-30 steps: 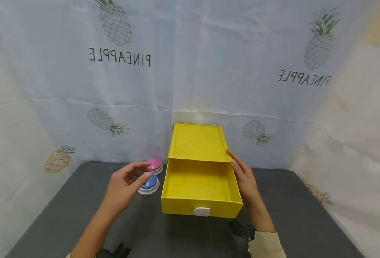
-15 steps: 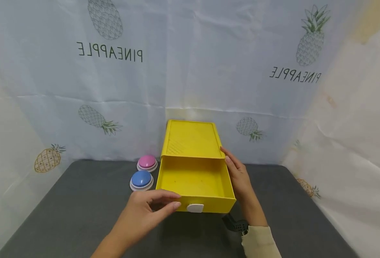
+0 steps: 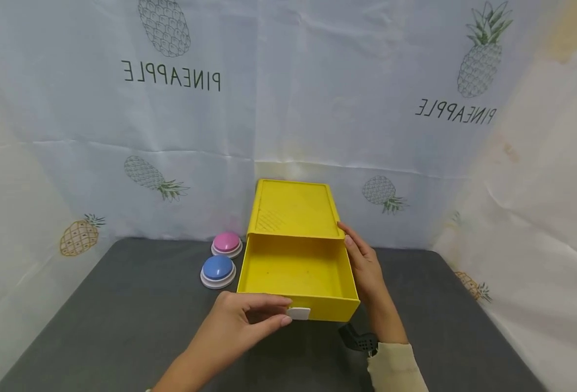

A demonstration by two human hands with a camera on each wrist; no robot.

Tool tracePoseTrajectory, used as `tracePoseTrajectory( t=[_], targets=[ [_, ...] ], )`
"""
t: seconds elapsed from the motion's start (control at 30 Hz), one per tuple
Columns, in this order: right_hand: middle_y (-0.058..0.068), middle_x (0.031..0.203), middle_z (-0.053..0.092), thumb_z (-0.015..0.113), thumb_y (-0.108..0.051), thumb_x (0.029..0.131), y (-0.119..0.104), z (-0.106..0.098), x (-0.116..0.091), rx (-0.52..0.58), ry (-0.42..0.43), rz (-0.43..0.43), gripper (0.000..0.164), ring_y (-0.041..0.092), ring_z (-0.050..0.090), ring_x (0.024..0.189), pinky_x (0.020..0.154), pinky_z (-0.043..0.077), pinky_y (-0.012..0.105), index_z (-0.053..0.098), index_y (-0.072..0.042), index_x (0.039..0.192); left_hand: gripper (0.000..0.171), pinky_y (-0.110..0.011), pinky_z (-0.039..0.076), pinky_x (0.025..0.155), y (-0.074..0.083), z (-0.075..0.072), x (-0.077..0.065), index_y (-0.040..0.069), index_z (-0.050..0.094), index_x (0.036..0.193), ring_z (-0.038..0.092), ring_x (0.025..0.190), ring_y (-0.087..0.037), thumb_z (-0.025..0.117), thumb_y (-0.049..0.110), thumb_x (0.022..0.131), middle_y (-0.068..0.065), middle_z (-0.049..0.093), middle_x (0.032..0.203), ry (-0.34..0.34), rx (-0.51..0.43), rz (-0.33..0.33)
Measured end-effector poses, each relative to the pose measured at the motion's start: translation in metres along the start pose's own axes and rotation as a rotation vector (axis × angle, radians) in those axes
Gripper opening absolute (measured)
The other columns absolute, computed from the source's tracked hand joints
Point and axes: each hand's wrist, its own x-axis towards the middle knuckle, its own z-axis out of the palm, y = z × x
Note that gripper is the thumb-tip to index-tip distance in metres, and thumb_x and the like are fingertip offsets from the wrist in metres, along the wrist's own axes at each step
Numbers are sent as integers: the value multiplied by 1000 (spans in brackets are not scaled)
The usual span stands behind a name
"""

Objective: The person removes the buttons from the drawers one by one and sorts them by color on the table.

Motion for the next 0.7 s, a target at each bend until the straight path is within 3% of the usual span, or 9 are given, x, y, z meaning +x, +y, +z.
tracePoseTrajectory(
  t=[0.23, 0.4, 0.53, 0.7],
  targets=[
    [3, 163, 36, 40, -43, 108, 0, 0, -1, -24, 2, 1, 52, 6, 65, 115, 89, 58, 24, 38, -25, 157, 20, -14, 57, 71, 0, 6, 2, 19, 82, 101, 71, 80, 1, 78, 33, 88, 1, 80, 99, 21, 113, -77],
    [3, 164, 35, 40, -44, 108, 1, -3, -1, -76, 13, 11, 52, 4, 69, 103, 84, 59, 23, 38, -27, 157, 19, -16, 59, 72, -7, 18, 3, 21, 80, 105, 70, 80, 1, 78, 28, 88, 1, 79, 101, 52, 57, -17],
    [0, 165, 33, 40, -46, 108, -1, -4, -1, -63, -6, 21, 52, 3, 66, 111, 87, 58, 22, 37, -29, 157, 16, -19, 60, 70, -13, 27, 5, 24, 81, 103, 69, 77, 2, 80, 23, 87, 5, 80, 97, 133, 51, 37],
    [0, 165, 34, 40, -44, 109, -1, -3, 0, -9, -19, 5, 52, 3, 58, 124, 94, 55, 21, 38, -24, 157, 12, -19, 60, 70, -15, 28, 10, 27, 82, 96, 69, 75, 2, 80, 20, 86, 9, 80, 92, 198, 66, 25]
  ],
)
